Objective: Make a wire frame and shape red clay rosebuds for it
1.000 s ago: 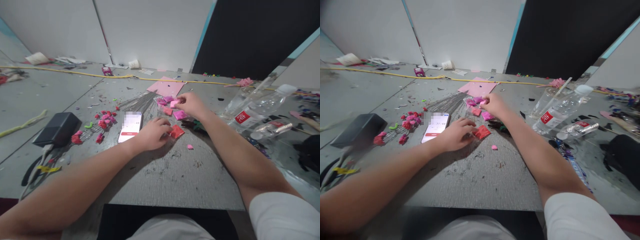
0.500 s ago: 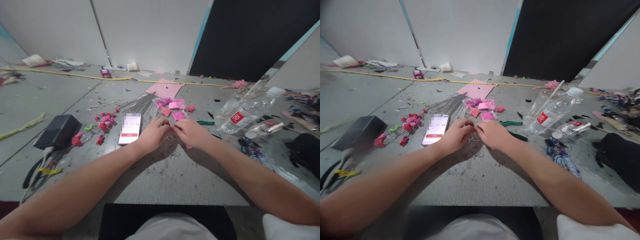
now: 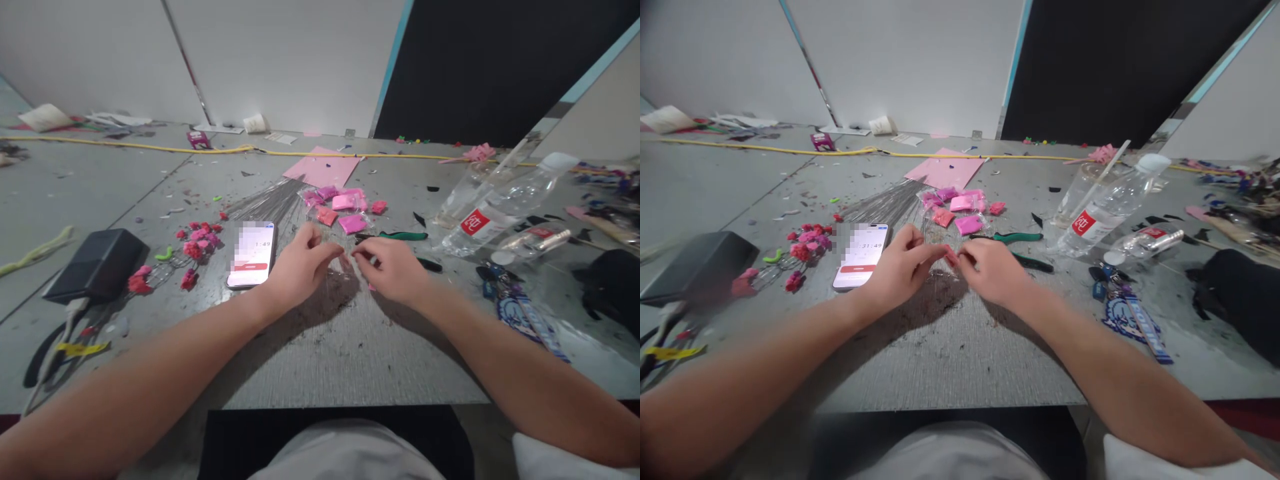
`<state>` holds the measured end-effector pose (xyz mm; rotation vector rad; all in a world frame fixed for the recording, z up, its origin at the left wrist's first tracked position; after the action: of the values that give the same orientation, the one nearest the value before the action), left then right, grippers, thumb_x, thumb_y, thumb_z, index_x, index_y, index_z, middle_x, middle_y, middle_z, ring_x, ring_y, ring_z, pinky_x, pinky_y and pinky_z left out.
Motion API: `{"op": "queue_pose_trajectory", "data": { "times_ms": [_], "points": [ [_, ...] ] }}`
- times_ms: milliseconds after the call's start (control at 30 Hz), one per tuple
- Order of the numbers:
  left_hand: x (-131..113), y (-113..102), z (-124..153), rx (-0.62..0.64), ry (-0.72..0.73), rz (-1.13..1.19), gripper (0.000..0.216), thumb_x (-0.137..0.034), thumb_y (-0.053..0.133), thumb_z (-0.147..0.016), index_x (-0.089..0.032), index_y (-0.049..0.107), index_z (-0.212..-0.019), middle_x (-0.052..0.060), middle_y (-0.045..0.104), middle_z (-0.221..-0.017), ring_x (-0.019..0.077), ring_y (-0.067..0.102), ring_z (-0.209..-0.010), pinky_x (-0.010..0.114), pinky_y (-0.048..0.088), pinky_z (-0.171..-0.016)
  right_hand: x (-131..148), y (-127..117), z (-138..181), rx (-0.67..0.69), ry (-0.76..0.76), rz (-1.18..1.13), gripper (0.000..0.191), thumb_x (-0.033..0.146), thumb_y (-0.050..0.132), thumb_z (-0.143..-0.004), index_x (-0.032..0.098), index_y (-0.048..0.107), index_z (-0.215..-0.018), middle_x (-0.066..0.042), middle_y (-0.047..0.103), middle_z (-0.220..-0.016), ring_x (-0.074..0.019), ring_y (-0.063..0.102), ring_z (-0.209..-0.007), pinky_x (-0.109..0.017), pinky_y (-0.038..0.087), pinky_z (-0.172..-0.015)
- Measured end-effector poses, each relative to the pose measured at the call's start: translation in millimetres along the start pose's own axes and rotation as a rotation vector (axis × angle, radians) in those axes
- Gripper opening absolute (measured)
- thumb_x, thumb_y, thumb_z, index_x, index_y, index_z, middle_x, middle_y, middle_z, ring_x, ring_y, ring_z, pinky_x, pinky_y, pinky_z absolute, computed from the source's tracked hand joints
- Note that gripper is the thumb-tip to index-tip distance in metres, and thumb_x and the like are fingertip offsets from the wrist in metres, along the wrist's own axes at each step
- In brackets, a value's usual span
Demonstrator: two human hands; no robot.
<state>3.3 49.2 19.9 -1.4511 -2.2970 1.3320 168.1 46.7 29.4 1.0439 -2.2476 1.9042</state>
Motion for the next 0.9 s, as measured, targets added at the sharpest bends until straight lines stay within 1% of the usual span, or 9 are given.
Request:
{"op": "queue_pose_trajectory", "data": {
  "times_ms": [67, 167, 267, 400, 500, 567, 667, 767, 900],
  "points": [
    [1.1, -0.7, -0.3, 0.003, -0.038, 0.052, 0.026, -0.018, 0.047, -0.106, -0.02, 0.07, -0.117, 0.01, 0.067, -0.101, 0.0201, 0.064, -0.093, 0.034, 0.052, -0.081, -15.4, 2.3, 3.4, 0.203, 0.1, 0.06, 0.022, 0.028, 0.059, -0.095, 0.021, 0.065, -0.074, -0.005, 0.07, -0.074, -0.0196, 0.061, -0.067, -0.033, 0.038, -0.062],
    [7.8, -1.3, -0.6, 0.001, -0.145, 0.106, 0.022, -0.022, 0.047, -0.107, -0.02, 0.067, -0.117, 0.008, 0.075, -0.1, 0.0196, 0.069, -0.091, 0.034, 0.052, -0.082, -25.2, 10.6, 14.4, 0.497, 0.166, 0.022, 0.021, 0.034, 0.075, -0.085, 0.023, 0.064, -0.071, -0.001, 0.066, -0.064, -0.0173, 0.055, -0.059, -0.033, 0.033, -0.056],
    [15.3, -1.2, -0.6, 0.004, -0.24, 0.102, 0.019, -0.025, 0.048, -0.106, -0.02, 0.066, -0.111, 0.005, 0.073, -0.084, 0.0164, 0.065, -0.072, 0.032, 0.048, -0.07, -19.9, 12.1, 16.8, 0.551, 0.088, 0.008, 0.018, 0.028, 0.072, -0.087, 0.023, 0.064, -0.072, 0.0, 0.065, -0.065, -0.0172, 0.055, -0.06, -0.032, 0.034, -0.057],
    [16.6, -2.1, -1.6, -0.003, -0.251, 0.111, 0.016, -0.026, 0.051, -0.104, -0.02, 0.066, -0.104, 0.003, 0.071, -0.079, 0.0144, 0.06, -0.066, 0.03, 0.044, -0.064, -30.6, -6.7, 2.1, 0.277, 0.04, -0.004, 0.016, 0.024, 0.061, -0.095, 0.022, 0.069, -0.081, -0.005, 0.074, -0.081, -0.0202, 0.063, -0.071, -0.035, 0.041, -0.066],
    [13.1, -2.2, -2.1, -0.008, -0.228, 0.123, 0.018, -0.027, 0.052, -0.103, -0.019, 0.068, -0.1, 0.004, 0.07, -0.079, 0.0144, 0.061, -0.067, 0.03, 0.044, -0.063, -66.8, -29.5, -9.7, -0.013, 0.163, -0.118, 0.014, 0.025, 0.06, -0.096, 0.023, 0.072, -0.089, -0.004, 0.073, -0.075, -0.0208, 0.066, -0.069, -0.036, 0.047, -0.071],
    [11.8, -1.8, -1.8, -0.011, -0.229, 0.133, 0.018, -0.03, 0.054, -0.102, -0.019, 0.069, -0.099, 0.004, 0.07, -0.079, 0.0145, 0.062, -0.067, 0.03, 0.045, -0.063, -95.9, -44.9, -12.8, -0.214, 0.286, -0.083, 0.009, 0.021, 0.066, -0.092, 0.023, 0.073, -0.087, -0.004, 0.072, -0.075, -0.0224, 0.068, -0.072, -0.038, 0.05, -0.075],
    [11.6, -0.5, -0.9, -0.01, -0.233, 0.152, 0.013, -0.028, 0.058, -0.099, -0.019, 0.068, -0.1, 0.005, 0.072, -0.086, 0.0146, 0.064, -0.07, 0.03, 0.048, -0.065, -121.4, -50.2, -16.4, -0.299, 0.332, -0.056, 0.007, 0.017, 0.069, -0.088, 0.022, 0.073, -0.085, -0.008, 0.075, -0.085, -0.0261, 0.069, -0.086, -0.043, 0.05, -0.087],
    [13.4, 0.7, 0.0, -0.01, -0.246, 0.173, 0.009, -0.023, 0.06, -0.095, -0.02, 0.064, -0.102, 0.005, 0.072, -0.088, 0.0147, 0.065, -0.073, 0.03, 0.05, -0.065, -132.4, -47.4, -15.9, -0.342, 0.354, -0.116, 0.006, 0.027, 0.073, -0.088, 0.021, 0.074, -0.088, -0.008, 0.077, -0.088, -0.0249, 0.07, -0.084, -0.042, 0.054, -0.085],
    [19.6, -1.6, 2.1, -0.088, -0.34, 0.293, 0.03, -0.025, 0.065, -0.093, -0.019, 0.053, -0.12, 0.002, 0.071, -0.088, 0.0131, 0.065, -0.07, 0.028, 0.052, -0.064, -137.3, -39.3, -15.0, -0.362, 0.366, -0.227, 0.015, 0.035, 0.074, -0.088, 0.02, 0.075, -0.093, -0.008, 0.078, -0.089, -0.0222, 0.072, -0.08, -0.039, 0.058, -0.079]
  ]
}}
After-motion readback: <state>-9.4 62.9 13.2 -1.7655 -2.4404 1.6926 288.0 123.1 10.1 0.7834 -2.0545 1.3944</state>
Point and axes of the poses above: each hand's wrist, its own z-axis away from the middle knuckle, its own y-axis out of the palm, x = y × z, the point moved 7 cm from there along -z, towards the middle knuckle
